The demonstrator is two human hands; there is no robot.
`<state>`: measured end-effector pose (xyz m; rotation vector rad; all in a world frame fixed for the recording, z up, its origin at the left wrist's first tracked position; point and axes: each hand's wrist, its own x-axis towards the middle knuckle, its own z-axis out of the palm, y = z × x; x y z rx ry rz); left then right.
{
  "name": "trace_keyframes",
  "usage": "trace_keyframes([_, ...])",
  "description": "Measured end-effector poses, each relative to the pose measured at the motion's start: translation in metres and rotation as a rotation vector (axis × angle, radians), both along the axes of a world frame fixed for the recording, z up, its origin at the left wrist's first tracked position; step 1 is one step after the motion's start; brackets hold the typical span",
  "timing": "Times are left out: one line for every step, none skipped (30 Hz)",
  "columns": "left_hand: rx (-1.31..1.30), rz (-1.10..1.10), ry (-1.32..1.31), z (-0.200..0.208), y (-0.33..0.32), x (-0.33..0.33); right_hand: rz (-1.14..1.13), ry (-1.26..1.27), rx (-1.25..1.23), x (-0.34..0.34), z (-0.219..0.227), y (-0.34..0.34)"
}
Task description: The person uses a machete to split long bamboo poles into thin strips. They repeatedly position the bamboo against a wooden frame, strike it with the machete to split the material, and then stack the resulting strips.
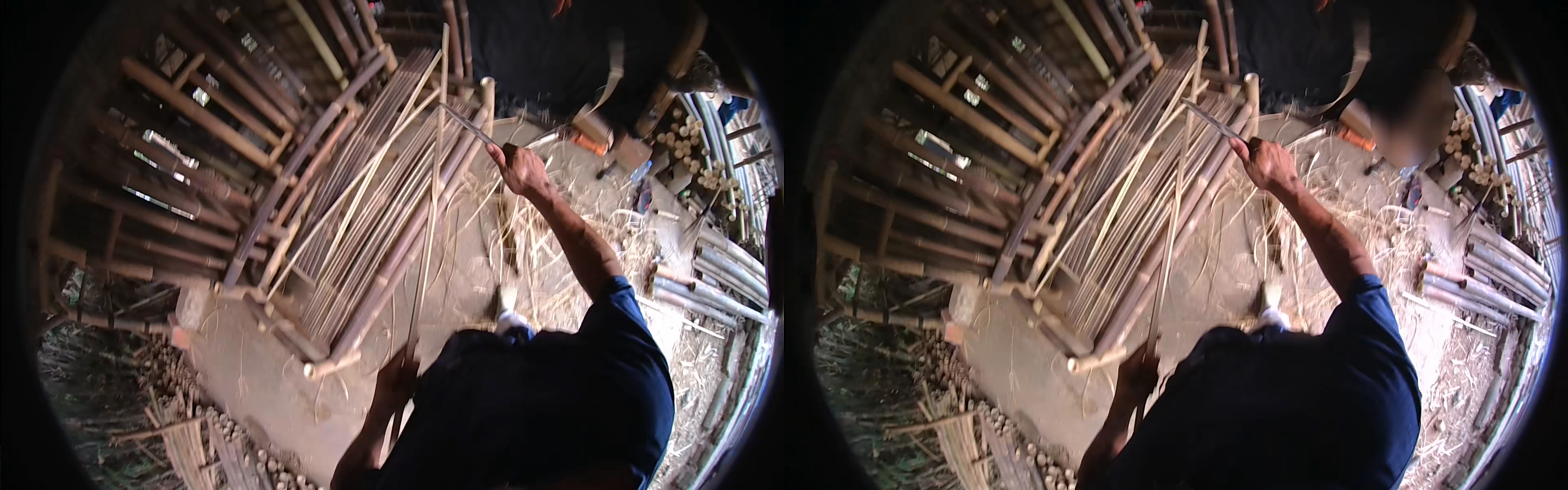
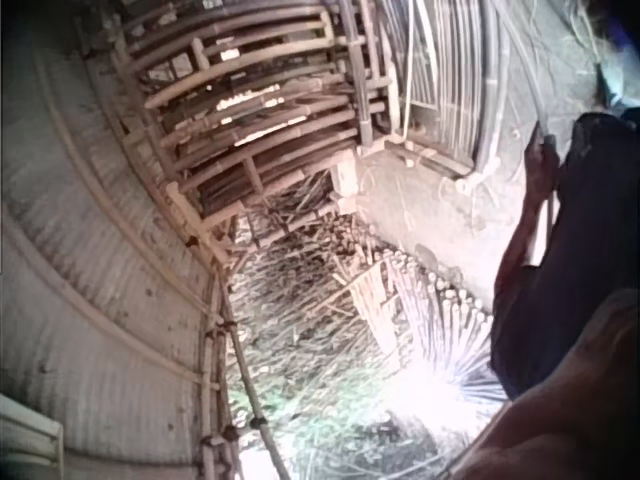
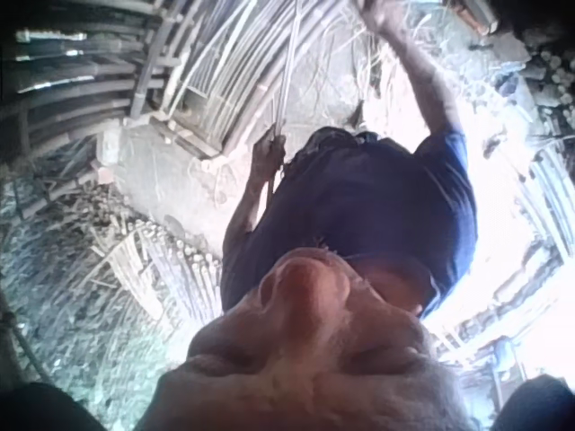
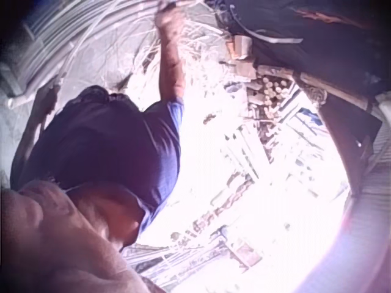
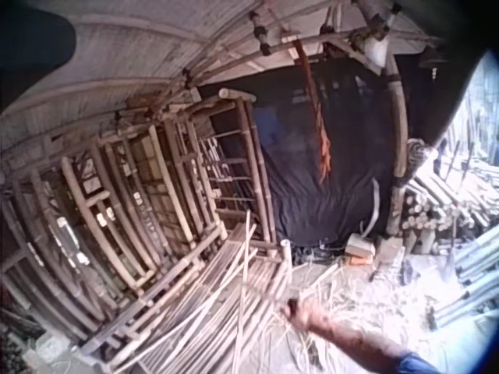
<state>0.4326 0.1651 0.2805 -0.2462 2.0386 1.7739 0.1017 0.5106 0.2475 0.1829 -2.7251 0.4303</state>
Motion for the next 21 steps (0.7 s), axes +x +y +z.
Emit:
trace_keyframes([0.12,0.036,-0.033,0.002,0.008,-0.015,0.079,0.052,0.064,0.011,0.006,-0.018])
trace_keyframes([0.084,0.046,0.05,-0.001,0.013,-0.028,0.196,0.018,0.102,0.036,0.003,-0.039])
trace_keyframes([0.045,0.044,0.118,-0.008,0.015,-0.037,0.318,-0.125,0.115,0.067,-0.002,-0.063])
trace_keyframes([0.008,0.046,0.197,-0.016,0.016,-0.048,0.435,-0.266,0.144,0.095,0.001,-0.083])
trace_keyframes([-0.037,0.046,0.192,-0.023,0.014,-0.058,0.553,-0.402,0.187,0.121,0.001,-0.101])
trace_keyframes([-0.076,0.029,0.181,-0.031,0.014,-0.067,0.614,-0.425,0.281,0.138,-0.015,-0.11])
trace_keyframes([-0.119,0.023,0.171,-0.034,0.013,-0.07,0.659,-0.253,0.191,0.139,-0.024,-0.113])
trace_keyframes([-0.22,-0.016,0.287,-0.031,0.016,-0.071,0.683,-0.082,0.107,0.137,-0.036,-0.111])
trace_keyframes([-0.316,-0.056,0.4,-0.025,0.023,-0.064,0.543,0.246,0.224,0.102,-0.06,-0.092])
trace_keyframes([-0.407,-0.101,0.505,-0.02,0.029,-0.053,0.295,0.566,0.339,0.067,-0.084,-0.069])
trace_keyframes([-0.352,-0.093,0.506,-0.019,0.034,-0.043,0.029,0.809,0.383,0.034,-0.107,-0.046])
trace_keyframes([-0.313,-0.087,0.418,-0.015,0.028,-0.036,0.328,0.631,0.185,0.03,-0.076,-0.039])
trace_keyframes([-0.267,-0.095,0.34,-0.009,0.02,-0.036,0.373,0.7,0.126,0.04,-0.058,-0.05])
trace_keyframes([-0.212,-0.095,0.27,-0.005,0.021,-0.039,0.243,0.844,0.279,0.044,-0.072,-0.059])
trace_keyframes([-0.157,-0.047,0.211,-0.005,0.025,-0.041,0.081,0.993,0.438,0.044,-0.082,-0.06])
trace_keyframes([-0.183,-0.032,0.221,-0.004,0.021,-0.039,0.395,0.458,0.275,0.061,-0.062,-0.073])
trace_keyframes([-0.204,-0.026,0.231,-0.003,0.022,-0.039,0.491,-0.088,0.039,0.081,-0.039,-0.082])
trace_keyframes([-0.225,-0.044,0.229,0.0,0.021,-0.036,0.492,0.062,0.05,0.089,-0.032,-0.077])
trace_keyframes([-0.246,-0.081,0.194,0.003,0.018,-0.028,0.479,0.214,0.067,0.096,-0.026,-0.073])
trace_keyframes([-0.295,-0.094,0.244,-0.008,0.016,-0.022,0.318,0.586,0.188,0.08,-0.04,-0.058])
trace_keyframes([-0.299,-0.118,0.283,-0.017,0.015,-0.023,0.155,0.968,0.294,0.053,-0.061,-0.05])
